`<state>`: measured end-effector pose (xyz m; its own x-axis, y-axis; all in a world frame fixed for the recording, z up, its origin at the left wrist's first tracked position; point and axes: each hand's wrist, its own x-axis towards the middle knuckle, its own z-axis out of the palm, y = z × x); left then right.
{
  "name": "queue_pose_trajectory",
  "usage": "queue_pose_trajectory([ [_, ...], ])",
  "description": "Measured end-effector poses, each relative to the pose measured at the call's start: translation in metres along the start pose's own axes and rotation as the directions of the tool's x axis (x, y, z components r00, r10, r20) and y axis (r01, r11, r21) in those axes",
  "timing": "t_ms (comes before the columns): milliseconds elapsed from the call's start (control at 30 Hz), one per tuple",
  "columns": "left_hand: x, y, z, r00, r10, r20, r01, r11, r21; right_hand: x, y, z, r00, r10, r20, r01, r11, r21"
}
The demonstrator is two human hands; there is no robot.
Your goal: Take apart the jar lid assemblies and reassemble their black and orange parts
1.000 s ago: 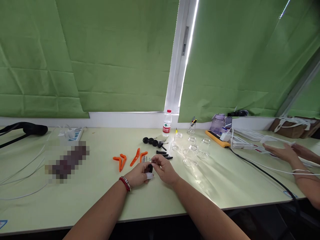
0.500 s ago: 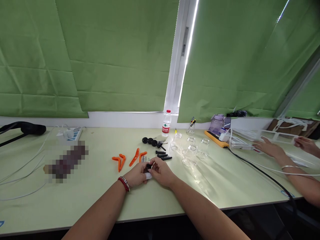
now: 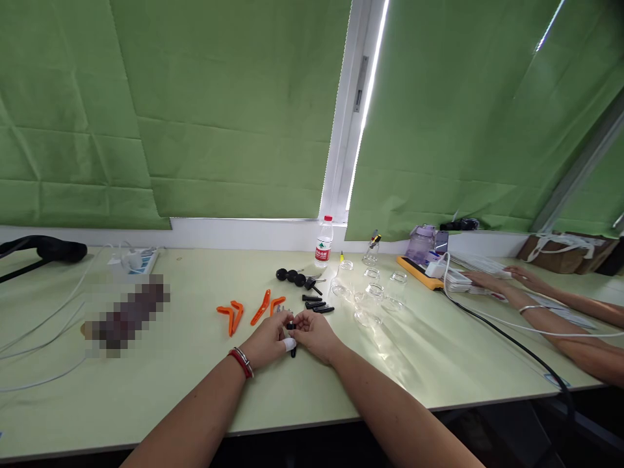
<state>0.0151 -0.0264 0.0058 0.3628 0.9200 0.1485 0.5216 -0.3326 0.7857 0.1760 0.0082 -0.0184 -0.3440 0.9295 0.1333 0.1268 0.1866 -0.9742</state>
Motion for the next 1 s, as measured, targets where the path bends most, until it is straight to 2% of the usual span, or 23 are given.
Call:
queue_pose_trajectory([
  [233, 0.0, -0.002, -0.001, 1.0, -0.002, -0.014, 0.004, 0.991, 0.137, -0.004, 0.0, 0.002, 0.998, -0.032, 0.057, 0.047, 0.958, -0.283],
  [333, 0.001, -0.002, -0.002, 1.0, 0.028, -0.003, -0.027, 0.985, 0.173, -0.002, 0.002, -0.003, 0.994, -0.094, 0.051, 0.106, 0.922, -0.373],
  [433, 0.001, -0.002, -0.002, 0.998, 0.056, 0.011, -0.057, 0.978, 0.2, 0.003, 0.004, -0.016, 0.967, -0.243, -0.075, 0.173, 0.845, -0.506],
  [500, 0.001, -0.001, -0.001, 0.998, 0.054, 0.009, -0.055, 0.975, 0.214, 0.008, 0.005, -0.029, 0.937, -0.297, -0.182, 0.147, 0.811, -0.566],
  [600, 0.0, 0.002, 0.001, 0.999, 0.032, 0.011, -0.033, 0.973, 0.227, 0.014, 0.008, -0.049, 0.927, -0.266, -0.266, 0.055, 0.795, -0.605],
  [733, -0.001, 0.0, 0.0, 1.0, 0.021, 0.023, -0.027, 0.963, 0.267, 0.019, 0.017, -0.065, 0.938, -0.202, -0.283, -0.028, 0.768, -0.64],
  [867, 0.0, -0.012, -0.01, 1.0, 0.001, -0.005, 0.001, 0.956, 0.293, 0.021, 0.023, -0.067, 0.952, -0.185, -0.243, -0.017, 0.763, -0.647],
  [1000, 0.0, -0.023, -0.023, 0.998, -0.043, -0.05, 0.058, 0.931, 0.361, 0.017, 0.02, -0.059, 0.963, -0.203, -0.178, 0.041, 0.761, -0.648],
])
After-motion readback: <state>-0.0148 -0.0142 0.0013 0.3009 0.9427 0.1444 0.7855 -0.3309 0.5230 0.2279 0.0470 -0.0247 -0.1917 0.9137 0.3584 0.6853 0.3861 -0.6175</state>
